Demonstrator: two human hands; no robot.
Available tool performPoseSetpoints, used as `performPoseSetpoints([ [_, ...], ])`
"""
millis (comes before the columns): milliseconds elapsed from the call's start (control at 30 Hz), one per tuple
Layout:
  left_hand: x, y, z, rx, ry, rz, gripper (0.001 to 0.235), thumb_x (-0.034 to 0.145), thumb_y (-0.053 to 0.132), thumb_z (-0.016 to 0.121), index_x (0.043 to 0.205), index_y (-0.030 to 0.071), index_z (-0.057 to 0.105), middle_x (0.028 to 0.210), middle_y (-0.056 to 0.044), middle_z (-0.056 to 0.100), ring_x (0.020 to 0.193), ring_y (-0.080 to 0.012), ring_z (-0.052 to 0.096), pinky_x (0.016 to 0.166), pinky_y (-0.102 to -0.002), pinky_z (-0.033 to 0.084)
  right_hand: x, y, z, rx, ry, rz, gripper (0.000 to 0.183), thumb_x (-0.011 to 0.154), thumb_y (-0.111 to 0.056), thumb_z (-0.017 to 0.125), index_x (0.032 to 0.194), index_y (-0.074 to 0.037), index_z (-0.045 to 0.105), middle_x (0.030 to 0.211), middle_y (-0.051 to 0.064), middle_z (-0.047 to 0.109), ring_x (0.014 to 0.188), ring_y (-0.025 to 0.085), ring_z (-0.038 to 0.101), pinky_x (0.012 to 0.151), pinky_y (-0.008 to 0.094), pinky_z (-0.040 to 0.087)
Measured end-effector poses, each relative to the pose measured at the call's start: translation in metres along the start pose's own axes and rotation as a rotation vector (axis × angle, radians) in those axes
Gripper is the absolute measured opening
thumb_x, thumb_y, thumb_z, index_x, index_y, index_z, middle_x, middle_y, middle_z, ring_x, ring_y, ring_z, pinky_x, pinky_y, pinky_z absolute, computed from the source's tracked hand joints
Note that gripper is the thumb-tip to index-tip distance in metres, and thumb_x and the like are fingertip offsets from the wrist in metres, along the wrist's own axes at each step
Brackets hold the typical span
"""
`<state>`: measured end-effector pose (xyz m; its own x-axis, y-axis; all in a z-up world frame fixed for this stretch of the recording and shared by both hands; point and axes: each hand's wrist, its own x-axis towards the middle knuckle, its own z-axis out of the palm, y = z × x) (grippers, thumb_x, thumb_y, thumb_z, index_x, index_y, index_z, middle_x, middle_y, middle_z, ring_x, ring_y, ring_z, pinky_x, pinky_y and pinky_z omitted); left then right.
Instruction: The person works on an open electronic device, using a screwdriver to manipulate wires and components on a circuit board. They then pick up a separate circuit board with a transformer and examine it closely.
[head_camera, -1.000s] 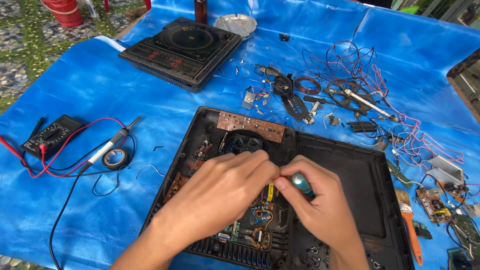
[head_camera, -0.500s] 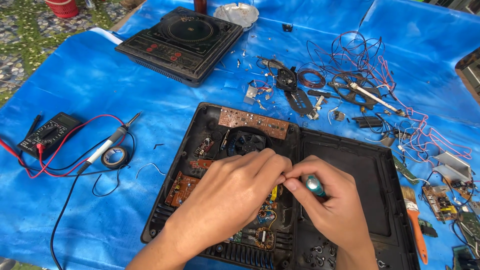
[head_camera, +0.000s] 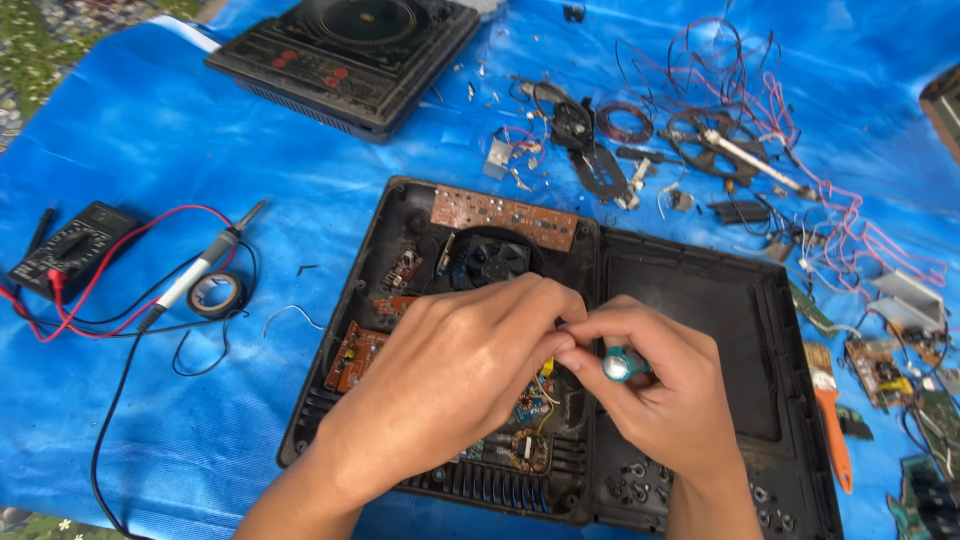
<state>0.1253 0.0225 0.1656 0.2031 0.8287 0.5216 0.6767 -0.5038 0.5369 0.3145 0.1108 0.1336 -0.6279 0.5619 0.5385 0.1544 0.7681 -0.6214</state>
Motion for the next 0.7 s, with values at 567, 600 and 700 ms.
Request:
performPoseSetpoints([
  [567, 0.005, -0.006, 0.001, -0.297, -0.097, -0.125, 0.016, 0.099, 0.011, 0.064, 0.112, 0.012, 0.055, 0.086, 0.002, 0.065, 0.053, -0.0127, 0.05, 0.053, -0.029, 0.045, 0.004, -0.002, -0.013, -0.035, 0.031, -0.116, 0.006, 0.095, -0.005, 0.065, 0.092, -0.001, 0.067, 0.083, 0.013, 0.07, 0.069, 0.02, 0.066, 0.066, 0.027, 0.051],
  [600, 0.005, -0.007, 0.001, -0.299, -0.098, -0.126, 0.016, 0.099, 0.011, 0.064, 0.112, 0.012, 0.055, 0.086, 0.002, 0.065, 0.053, -0.0127, 0.05, 0.053, -0.029, 0.045, 0.003, -0.001, -0.014, -0.034, 0.031, -0.114, 0.006, 0.095, -0.005, 0.065, 0.092, -0.001, 0.067, 0.083, 0.013, 0.07, 0.069, 0.02, 0.066, 0.066, 0.027, 0.051],
  [700, 0.005, -0.009, 0.002, -0.233, -0.092, -0.169, 0.02, 0.094, 0.01, 0.066, 0.112, 0.014, 0.056, 0.086, 0.004, 0.066, 0.054, -0.0125, 0.055, 0.053, -0.03, 0.048, 0.004, 0.002, -0.016, -0.06, 0.064, -0.099, 0.005, 0.094, -0.004, 0.065, 0.091, -0.001, 0.067, 0.082, 0.012, 0.068, 0.069, 0.019, 0.064, 0.063, 0.027, 0.049],
])
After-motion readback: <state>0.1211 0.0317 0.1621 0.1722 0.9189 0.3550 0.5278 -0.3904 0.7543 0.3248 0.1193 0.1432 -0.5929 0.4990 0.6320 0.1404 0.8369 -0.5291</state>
